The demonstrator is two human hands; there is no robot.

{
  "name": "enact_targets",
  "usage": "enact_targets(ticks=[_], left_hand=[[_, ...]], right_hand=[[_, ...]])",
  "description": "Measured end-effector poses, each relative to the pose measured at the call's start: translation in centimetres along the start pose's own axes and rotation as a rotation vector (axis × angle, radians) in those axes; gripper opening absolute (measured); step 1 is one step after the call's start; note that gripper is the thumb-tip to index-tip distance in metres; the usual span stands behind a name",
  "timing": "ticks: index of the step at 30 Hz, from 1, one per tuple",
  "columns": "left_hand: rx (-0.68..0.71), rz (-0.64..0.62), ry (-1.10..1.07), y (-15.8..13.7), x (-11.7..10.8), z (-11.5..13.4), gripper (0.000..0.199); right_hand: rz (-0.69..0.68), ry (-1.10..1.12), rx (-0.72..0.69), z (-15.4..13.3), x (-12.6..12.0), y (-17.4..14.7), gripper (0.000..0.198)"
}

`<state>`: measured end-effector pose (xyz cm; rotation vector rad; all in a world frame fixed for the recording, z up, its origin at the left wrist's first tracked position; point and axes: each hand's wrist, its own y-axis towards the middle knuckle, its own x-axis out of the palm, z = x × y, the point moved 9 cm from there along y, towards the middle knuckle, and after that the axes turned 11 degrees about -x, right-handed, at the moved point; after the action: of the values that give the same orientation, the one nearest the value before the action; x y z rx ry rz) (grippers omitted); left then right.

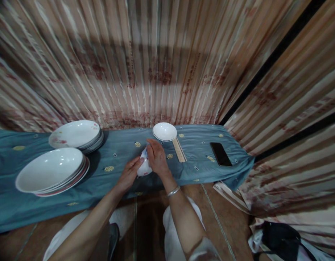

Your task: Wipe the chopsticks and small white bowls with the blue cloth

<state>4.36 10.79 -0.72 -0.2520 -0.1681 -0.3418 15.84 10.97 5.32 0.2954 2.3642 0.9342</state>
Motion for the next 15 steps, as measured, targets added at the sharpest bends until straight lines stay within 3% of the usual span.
enact_targets(ticks=[8,15], left_hand=[[-0.021,-0.006,-0.002,-0.1,-0.6,-0.5,0.04],[-0.084,0.09,-0.302,0.0,-1.6,-0.8,0.042]], right_hand=[[0.11,0.232,0.357,6.2,-0.1,-0.9,0.036],[0.158,0.523,0.543,9.9,2.1,-2.5,0.031]])
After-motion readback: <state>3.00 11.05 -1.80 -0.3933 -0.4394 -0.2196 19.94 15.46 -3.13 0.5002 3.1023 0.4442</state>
